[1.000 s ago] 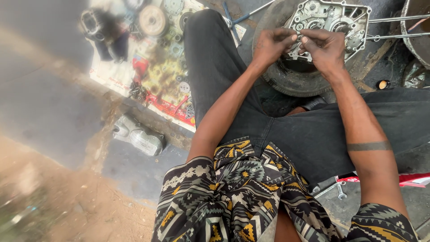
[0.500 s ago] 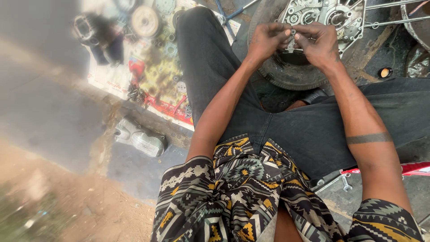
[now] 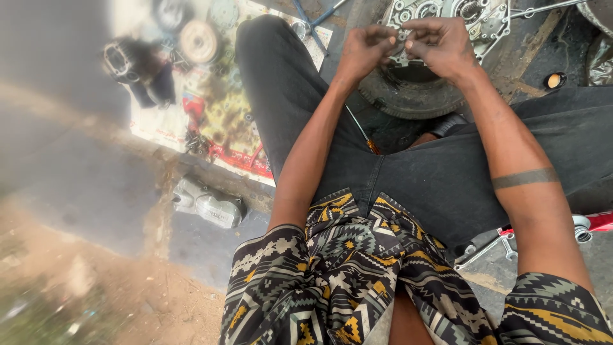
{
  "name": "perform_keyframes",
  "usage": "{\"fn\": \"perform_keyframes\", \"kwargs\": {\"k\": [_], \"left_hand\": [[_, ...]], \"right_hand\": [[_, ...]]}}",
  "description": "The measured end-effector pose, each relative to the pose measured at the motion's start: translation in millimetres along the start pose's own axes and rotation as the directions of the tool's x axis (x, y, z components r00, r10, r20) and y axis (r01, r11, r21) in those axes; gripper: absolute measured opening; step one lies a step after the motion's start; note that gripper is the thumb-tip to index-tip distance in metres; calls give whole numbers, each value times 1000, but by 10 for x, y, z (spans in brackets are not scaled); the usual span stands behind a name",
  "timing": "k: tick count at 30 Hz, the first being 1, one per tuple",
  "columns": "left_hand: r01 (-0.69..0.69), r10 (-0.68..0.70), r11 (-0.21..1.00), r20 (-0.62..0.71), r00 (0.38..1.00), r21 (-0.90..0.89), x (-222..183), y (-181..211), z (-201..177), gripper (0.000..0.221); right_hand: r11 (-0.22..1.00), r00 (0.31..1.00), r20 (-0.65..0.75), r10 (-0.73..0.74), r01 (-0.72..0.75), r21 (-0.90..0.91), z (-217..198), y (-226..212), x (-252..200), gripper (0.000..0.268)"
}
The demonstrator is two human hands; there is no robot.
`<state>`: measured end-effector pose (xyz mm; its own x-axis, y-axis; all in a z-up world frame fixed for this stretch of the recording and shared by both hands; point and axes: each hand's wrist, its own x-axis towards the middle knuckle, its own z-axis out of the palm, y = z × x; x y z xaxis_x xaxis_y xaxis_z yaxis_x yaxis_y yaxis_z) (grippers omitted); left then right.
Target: The person sits on the ground working on a motorcycle engine crankcase resting on a tire. They use a screwdriver to work on fasteners in the casing, use a wrench on a component, pick at parts inside the casing, and finally wipe the casing with a black cloth.
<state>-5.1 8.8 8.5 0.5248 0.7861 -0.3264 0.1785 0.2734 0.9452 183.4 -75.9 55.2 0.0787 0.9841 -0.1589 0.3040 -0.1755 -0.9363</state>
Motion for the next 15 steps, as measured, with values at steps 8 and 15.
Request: {"fn": "perform_keyframes", "kwargs": {"k": [8,15], "left_hand": [[-16,171,905,-330,928,424,275,-554,72,31],[121,56,907,-400,915,404,319,-545,217,55]], "right_hand": [[965,966,-160,202,-225,-135,130,575,113,12],[911,944,-209,256,-308,-275,201,742,285,15]]}}
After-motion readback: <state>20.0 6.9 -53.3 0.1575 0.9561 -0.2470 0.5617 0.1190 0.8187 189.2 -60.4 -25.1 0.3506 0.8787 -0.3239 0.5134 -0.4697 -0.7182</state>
